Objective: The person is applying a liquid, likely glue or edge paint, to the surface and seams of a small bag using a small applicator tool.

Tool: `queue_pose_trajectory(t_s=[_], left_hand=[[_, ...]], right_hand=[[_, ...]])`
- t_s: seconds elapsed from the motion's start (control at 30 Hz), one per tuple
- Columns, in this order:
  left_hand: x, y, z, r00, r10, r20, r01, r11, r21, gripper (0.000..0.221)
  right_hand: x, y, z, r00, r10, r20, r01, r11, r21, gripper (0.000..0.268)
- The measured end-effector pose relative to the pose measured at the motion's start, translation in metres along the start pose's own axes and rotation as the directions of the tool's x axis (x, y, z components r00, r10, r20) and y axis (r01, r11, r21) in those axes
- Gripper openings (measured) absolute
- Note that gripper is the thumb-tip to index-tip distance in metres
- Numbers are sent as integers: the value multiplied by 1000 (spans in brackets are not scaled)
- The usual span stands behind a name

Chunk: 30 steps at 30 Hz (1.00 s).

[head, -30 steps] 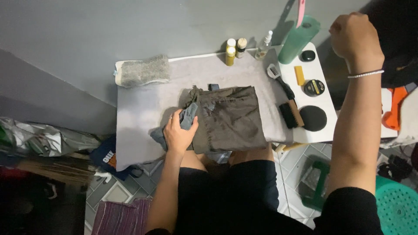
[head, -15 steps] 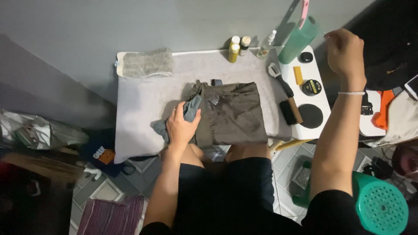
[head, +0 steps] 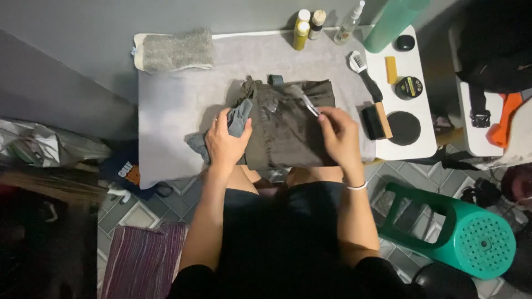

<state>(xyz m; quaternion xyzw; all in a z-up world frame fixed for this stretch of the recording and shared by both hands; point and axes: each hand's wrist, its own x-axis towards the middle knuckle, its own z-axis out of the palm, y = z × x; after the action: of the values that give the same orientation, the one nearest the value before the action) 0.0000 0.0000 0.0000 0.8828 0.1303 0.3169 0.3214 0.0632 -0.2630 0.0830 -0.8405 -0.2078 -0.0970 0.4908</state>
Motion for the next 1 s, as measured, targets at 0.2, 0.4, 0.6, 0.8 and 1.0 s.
queue_pose_trajectory(t_s=[0.2, 0.4, 0.6, 0.8, 1.0], left_hand=[[0, 2, 0, 1000, -26, 6, 27, 1000, -8, 51], [-2, -1, 3, 999, -48, 5, 48, 999, 13, 54], [-1, 5, -1, 996, -81, 22, 81, 996, -27, 50], [0, 6, -6, 997, -71, 33, 72, 997, -22, 52], [2, 8, -11, 996, -63, 58, 65, 997, -36, 51]], right_hand=[[-18, -19, 12, 998, 24, 50, -17, 992, -122, 18], [-18, -15, 26, 992, -21, 126, 47, 976, -211, 19], [-11, -22, 26, 983, -4, 184, 37, 983, -179, 22], [-16, -6, 20, 988, 2, 156, 34, 973, -229, 22], [-18, -14, 10, 988, 46, 149, -5, 965, -262, 25]])
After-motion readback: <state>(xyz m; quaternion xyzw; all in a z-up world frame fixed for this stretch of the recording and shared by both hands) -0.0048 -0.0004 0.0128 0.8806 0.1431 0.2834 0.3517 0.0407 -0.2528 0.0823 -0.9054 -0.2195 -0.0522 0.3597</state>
